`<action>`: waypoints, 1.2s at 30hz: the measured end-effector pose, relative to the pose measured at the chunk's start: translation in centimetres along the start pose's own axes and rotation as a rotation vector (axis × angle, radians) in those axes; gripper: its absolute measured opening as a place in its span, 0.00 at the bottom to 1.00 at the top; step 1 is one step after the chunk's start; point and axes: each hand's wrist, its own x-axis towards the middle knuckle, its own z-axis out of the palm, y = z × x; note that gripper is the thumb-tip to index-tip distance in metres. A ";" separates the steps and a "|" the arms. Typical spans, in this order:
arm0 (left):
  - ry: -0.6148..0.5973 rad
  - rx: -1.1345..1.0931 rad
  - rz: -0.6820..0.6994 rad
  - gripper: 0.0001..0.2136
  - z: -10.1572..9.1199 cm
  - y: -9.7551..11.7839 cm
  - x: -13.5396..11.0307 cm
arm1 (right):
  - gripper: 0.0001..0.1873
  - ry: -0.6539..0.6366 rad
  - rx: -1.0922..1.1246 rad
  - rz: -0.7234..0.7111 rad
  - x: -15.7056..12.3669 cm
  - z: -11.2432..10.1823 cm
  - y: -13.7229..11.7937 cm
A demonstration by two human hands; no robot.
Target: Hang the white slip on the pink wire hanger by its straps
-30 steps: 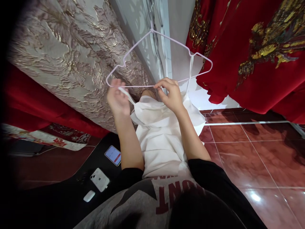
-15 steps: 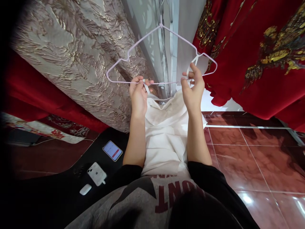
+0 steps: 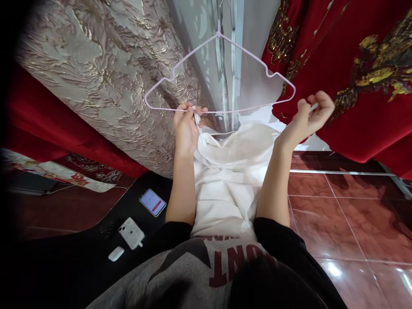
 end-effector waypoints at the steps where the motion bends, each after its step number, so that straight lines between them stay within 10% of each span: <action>1: -0.018 0.003 0.012 0.08 0.2 -0.2 -0.1 | 0.12 0.051 -0.036 -0.042 -1.0 0.6 -0.3; 7: -0.104 0.032 0.101 0.07 0.5 -1.4 -0.7 | 0.06 -0.438 -0.245 -0.009 -5.4 6.8 -2.4; 15: 0.328 -0.262 0.092 0.05 -5.8 0.4 0.7 | 0.06 -0.348 -0.261 -0.045 -5.8 7.1 -1.5; 23: 0.093 0.128 0.467 0.14 -6.5 4.8 3.1 | 0.07 -0.402 -0.245 0.032 -5.8 7.2 -2.6; 31: -0.290 0.425 0.537 0.14 -4.9 7.4 5.1 | 0.15 -0.437 -0.230 0.015 -6.1 7.4 -2.3; 36: -0.151 0.694 0.454 0.10 -4.1 7.0 6.4 | 0.16 -0.472 -0.233 0.002 -6.0 7.2 -1.7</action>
